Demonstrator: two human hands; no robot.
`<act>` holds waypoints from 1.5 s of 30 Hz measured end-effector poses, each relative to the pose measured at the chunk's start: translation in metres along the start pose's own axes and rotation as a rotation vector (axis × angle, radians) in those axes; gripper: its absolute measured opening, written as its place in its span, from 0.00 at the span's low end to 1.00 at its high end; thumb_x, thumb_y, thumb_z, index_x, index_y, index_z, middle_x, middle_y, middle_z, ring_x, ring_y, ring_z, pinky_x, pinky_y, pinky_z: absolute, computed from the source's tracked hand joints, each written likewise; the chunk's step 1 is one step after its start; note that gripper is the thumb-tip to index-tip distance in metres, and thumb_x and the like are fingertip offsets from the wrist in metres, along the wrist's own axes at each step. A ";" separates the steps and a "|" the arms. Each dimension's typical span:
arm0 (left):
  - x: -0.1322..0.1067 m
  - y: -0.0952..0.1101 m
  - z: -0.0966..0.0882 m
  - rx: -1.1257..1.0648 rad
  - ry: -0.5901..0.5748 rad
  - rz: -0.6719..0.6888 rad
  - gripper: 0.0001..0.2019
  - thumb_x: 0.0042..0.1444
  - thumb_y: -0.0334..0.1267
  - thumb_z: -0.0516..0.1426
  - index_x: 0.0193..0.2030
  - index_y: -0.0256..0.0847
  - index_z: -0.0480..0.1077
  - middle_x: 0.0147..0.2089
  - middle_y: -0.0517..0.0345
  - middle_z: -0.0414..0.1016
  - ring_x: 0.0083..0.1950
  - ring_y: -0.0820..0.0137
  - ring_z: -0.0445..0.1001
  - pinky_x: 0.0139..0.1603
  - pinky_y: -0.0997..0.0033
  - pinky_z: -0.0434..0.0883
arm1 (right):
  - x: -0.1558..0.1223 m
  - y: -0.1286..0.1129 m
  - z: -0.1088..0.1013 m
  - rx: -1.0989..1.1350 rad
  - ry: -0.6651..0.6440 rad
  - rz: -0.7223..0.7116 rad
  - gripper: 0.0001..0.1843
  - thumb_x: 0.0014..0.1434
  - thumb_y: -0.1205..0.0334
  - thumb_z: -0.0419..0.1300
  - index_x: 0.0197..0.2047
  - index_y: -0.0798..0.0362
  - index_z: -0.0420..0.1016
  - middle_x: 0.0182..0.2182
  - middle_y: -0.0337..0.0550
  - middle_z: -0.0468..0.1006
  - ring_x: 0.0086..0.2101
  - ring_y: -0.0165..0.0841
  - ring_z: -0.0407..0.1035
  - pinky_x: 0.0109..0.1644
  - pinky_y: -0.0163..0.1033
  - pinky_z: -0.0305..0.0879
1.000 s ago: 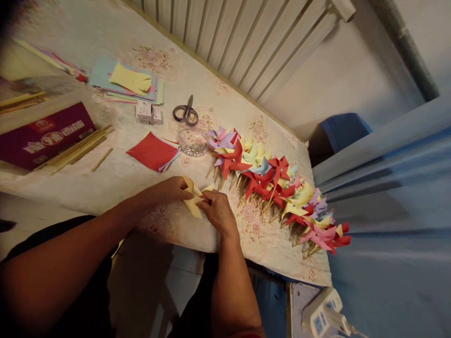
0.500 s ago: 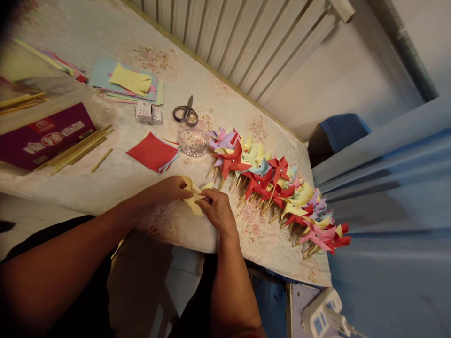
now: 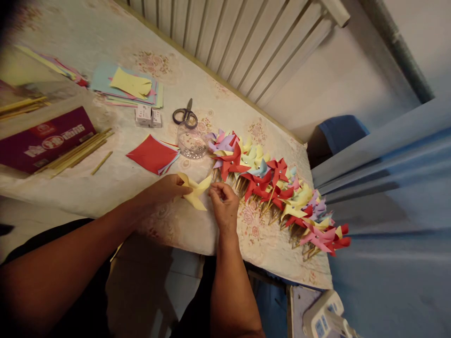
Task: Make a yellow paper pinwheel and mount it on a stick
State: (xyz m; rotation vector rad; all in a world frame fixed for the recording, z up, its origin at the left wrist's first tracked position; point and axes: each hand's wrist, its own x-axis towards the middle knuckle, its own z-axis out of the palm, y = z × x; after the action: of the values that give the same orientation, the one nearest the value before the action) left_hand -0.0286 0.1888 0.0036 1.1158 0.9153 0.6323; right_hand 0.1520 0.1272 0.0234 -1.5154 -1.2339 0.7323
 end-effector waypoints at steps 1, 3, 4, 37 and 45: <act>0.000 0.000 0.000 -0.026 -0.007 0.004 0.09 0.40 0.38 0.60 0.30 0.38 0.71 0.28 0.60 0.73 0.29 0.72 0.69 0.31 0.73 0.62 | 0.001 0.000 0.000 -0.019 0.028 -0.004 0.10 0.51 0.56 0.64 0.37 0.51 0.78 0.30 0.38 0.76 0.31 0.31 0.69 0.40 0.38 0.68; 0.000 0.001 0.001 -0.069 -0.010 0.010 0.10 0.40 0.38 0.60 0.31 0.37 0.72 0.29 0.61 0.73 0.29 0.73 0.69 0.32 0.73 0.62 | 0.002 0.000 0.001 -0.032 0.061 0.011 0.10 0.49 0.56 0.65 0.34 0.51 0.77 0.28 0.37 0.75 0.30 0.30 0.68 0.38 0.37 0.66; -0.001 0.002 0.001 -0.082 -0.007 0.011 0.11 0.40 0.38 0.60 0.32 0.36 0.72 0.29 0.61 0.73 0.28 0.73 0.69 0.32 0.73 0.62 | 0.002 -0.001 0.002 -0.019 0.063 0.034 0.10 0.48 0.56 0.66 0.33 0.51 0.77 0.27 0.36 0.75 0.29 0.30 0.67 0.37 0.36 0.66; 0.000 -0.003 0.006 -0.185 -0.040 0.007 0.15 0.39 0.40 0.63 0.35 0.37 0.72 0.30 0.61 0.74 0.30 0.73 0.71 0.30 0.75 0.63 | -0.005 0.006 0.022 0.274 -0.167 0.300 0.19 0.42 0.49 0.70 0.33 0.51 0.73 0.27 0.36 0.77 0.27 0.31 0.70 0.33 0.36 0.67; -0.002 -0.002 0.009 -0.249 -0.050 0.000 0.13 0.41 0.36 0.62 0.37 0.37 0.74 0.33 0.57 0.78 0.33 0.70 0.74 0.33 0.73 0.67 | -0.005 0.006 0.022 0.370 -0.156 0.336 0.19 0.40 0.50 0.72 0.33 0.51 0.75 0.28 0.37 0.80 0.27 0.32 0.72 0.35 0.37 0.70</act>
State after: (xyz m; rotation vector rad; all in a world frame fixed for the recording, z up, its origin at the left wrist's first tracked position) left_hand -0.0218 0.1820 0.0041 0.9047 0.7706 0.6950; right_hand 0.1324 0.1299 0.0106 -1.3852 -0.8971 1.2471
